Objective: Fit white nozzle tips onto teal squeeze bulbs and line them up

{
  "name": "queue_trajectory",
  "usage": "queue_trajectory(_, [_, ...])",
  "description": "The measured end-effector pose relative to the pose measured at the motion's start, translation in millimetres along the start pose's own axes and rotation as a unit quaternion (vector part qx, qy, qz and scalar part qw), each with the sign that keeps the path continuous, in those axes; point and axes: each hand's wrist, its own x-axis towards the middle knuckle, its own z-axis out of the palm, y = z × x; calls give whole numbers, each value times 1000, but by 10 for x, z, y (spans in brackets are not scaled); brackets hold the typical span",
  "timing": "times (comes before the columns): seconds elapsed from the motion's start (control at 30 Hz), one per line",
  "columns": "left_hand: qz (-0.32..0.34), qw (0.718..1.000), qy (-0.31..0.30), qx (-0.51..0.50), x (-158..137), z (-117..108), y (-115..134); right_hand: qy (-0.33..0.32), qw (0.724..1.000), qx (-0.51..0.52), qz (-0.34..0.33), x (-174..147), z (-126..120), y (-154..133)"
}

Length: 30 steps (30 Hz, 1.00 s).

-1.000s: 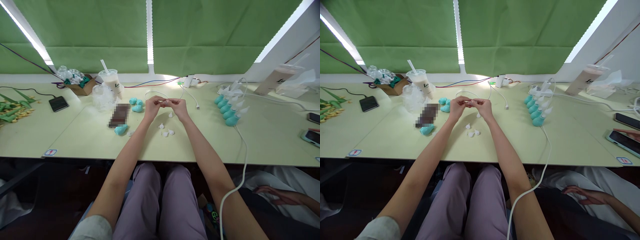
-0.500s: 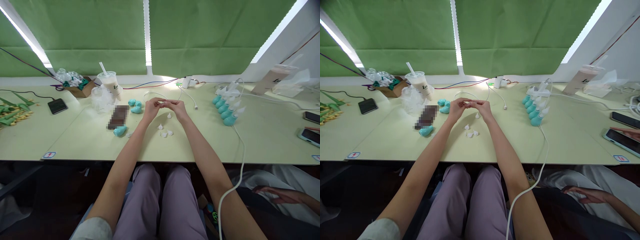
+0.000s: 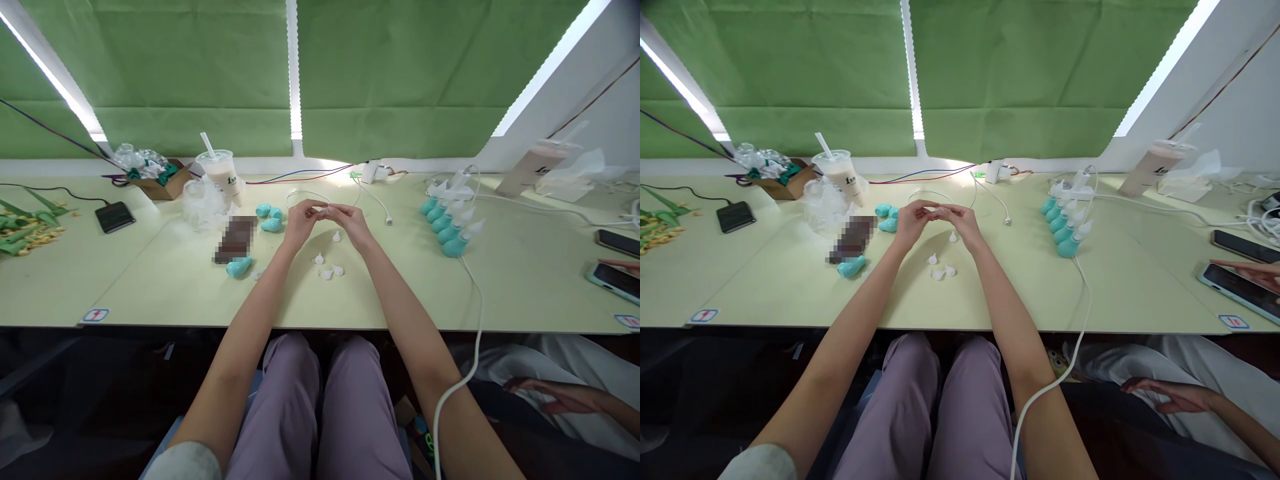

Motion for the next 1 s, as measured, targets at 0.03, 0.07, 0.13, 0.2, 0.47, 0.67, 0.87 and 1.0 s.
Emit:
queue_trajectory(0.03, [1,1000,0,2,2,-6,-6,-5,1000,-1,-1,0,0,5])
queue_trajectory(0.07, [1,1000,-1,4,3,-10,-13,-6,1000,-4,-1,1,0,10])
queue_trajectory(0.13, [-1,1000,-4,5,3,-11,-26,6,1000,-11,0,8,1,22])
queue_trajectory(0.2, [-5,1000,-10,1,-1,-4,-28,24,1000,-20,2,16,5,33])
queue_trajectory(0.47, [-10,999,-32,-10,-24,29,63,66,997,-38,-2,25,2,51])
queue_trajectory(0.67, [6,999,-22,25,-6,-4,8,14,1000,-23,9,14,9,27])
queue_trajectory(0.87, [23,999,-17,38,-1,-13,-26,-4,1000,-9,14,-4,25,-9])
queue_trajectory(1.0, [25,999,-28,35,-15,0,-1,-10,999,-28,16,-27,14,-32])
